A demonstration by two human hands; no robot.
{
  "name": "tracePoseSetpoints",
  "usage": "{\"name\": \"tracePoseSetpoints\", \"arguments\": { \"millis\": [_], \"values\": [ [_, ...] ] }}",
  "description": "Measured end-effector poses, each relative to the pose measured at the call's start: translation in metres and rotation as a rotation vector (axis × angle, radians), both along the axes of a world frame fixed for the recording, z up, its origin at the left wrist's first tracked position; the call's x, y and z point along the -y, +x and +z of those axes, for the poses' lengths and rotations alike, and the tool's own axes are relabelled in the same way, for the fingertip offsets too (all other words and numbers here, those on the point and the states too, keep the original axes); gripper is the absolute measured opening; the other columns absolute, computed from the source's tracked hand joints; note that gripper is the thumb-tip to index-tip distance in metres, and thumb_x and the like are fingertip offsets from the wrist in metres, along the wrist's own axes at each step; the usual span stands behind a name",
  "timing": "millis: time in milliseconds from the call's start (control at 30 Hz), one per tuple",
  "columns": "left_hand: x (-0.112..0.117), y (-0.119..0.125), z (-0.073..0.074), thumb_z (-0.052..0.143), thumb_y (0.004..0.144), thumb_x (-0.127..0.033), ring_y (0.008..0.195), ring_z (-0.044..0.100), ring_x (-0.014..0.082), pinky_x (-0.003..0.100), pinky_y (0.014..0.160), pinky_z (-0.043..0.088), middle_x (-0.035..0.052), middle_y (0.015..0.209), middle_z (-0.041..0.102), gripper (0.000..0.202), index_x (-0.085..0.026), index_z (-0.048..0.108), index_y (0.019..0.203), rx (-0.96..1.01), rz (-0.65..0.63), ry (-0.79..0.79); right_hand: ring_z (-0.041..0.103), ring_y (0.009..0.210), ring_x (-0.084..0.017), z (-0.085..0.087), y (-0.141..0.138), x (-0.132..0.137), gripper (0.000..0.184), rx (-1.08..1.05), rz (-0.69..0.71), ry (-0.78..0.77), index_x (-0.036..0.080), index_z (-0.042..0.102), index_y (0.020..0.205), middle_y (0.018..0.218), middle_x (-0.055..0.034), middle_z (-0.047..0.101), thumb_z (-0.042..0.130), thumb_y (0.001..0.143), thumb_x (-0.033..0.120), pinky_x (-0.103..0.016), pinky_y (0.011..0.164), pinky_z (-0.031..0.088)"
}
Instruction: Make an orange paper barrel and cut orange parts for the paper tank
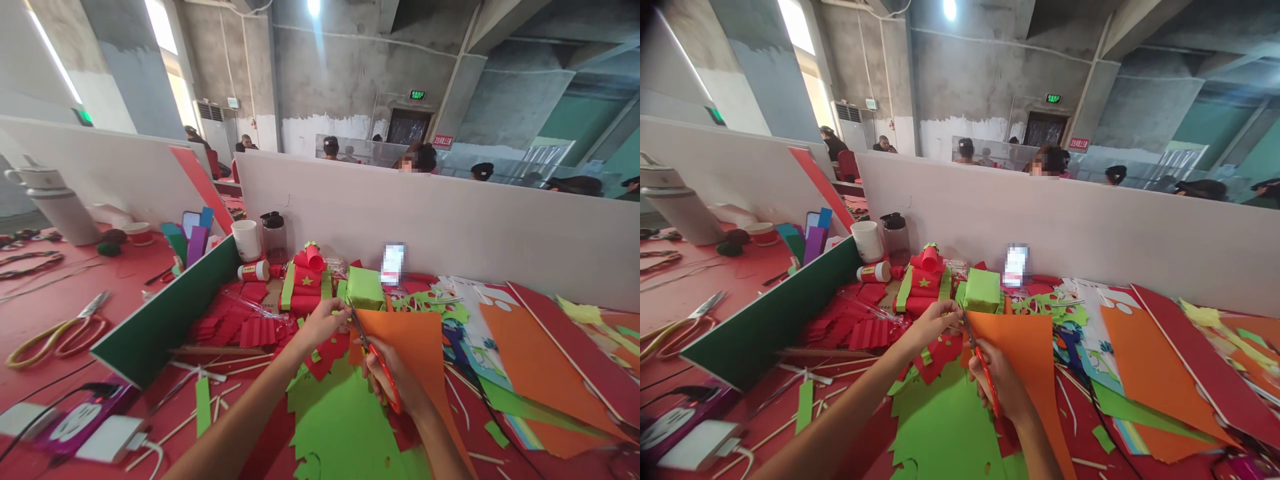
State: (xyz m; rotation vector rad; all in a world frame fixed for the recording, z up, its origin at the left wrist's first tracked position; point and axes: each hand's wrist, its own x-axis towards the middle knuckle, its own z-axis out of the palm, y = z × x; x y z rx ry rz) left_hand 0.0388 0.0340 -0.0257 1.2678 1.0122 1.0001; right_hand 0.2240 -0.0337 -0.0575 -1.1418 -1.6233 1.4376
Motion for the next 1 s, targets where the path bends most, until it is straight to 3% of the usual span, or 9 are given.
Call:
{"name": "tracePoseSetpoints", "arguments": {
  "millis": [300, 567, 1000],
  "values": [
    [-0.0024, -0.0004, -0.0033, 0.067, 0.077, -0.039, 0.073, 0.069, 0.0181, 0.026, 0.064, 0.053, 0.0015, 0.073, 0.065, 0.025, -0.017, 0.056, 0.076, 0.004, -0.006, -0.008, 0.041, 0.041, -0.008, 0.0009, -0.0006, -0.0002, 0.063, 0.035, -0.006, -0.003, 0.021, 0.049, 0.118, 0.074, 0.002, 0.053, 0.043, 0.084, 0.074, -0.021, 0.037, 0.039],
    [-0.0053, -0.0004, -0.0065, 0.07, 0.074, -0.042, 0.068, 0.066, 0.0165, 0.026, 0.063, 0.053, 0.0001, 0.07, 0.062, 0.029, -0.017, 0.056, 0.074, 0.028, -0.002, -0.001, 0.04, 0.041, -0.006, -0.0014, -0.0008, -0.0011, 0.058, 0.002, -0.013, -0.008, 0.021, 0.049, 0.119, 0.073, 0.0026, 0.051, 0.046, 0.088, 0.069, -0.018, 0.035, 0.038],
    [-0.0038, -0.0005, -0.0034, 0.07, 0.073, -0.044, 0.072, 0.069, 0.0189, 0.028, 0.064, 0.053, 0.0006, 0.072, 0.063, 0.031, -0.017, 0.055, 0.075, 0.021, 0.0, -0.012, 0.04, 0.04, -0.006, -0.0045, -0.002, -0.0019, 0.063, -0.019, -0.026, -0.021, 0.021, 0.049, 0.123, 0.075, 0.0027, 0.053, 0.048, 0.084, 0.072, -0.018, 0.034, 0.038]
  ]
}}
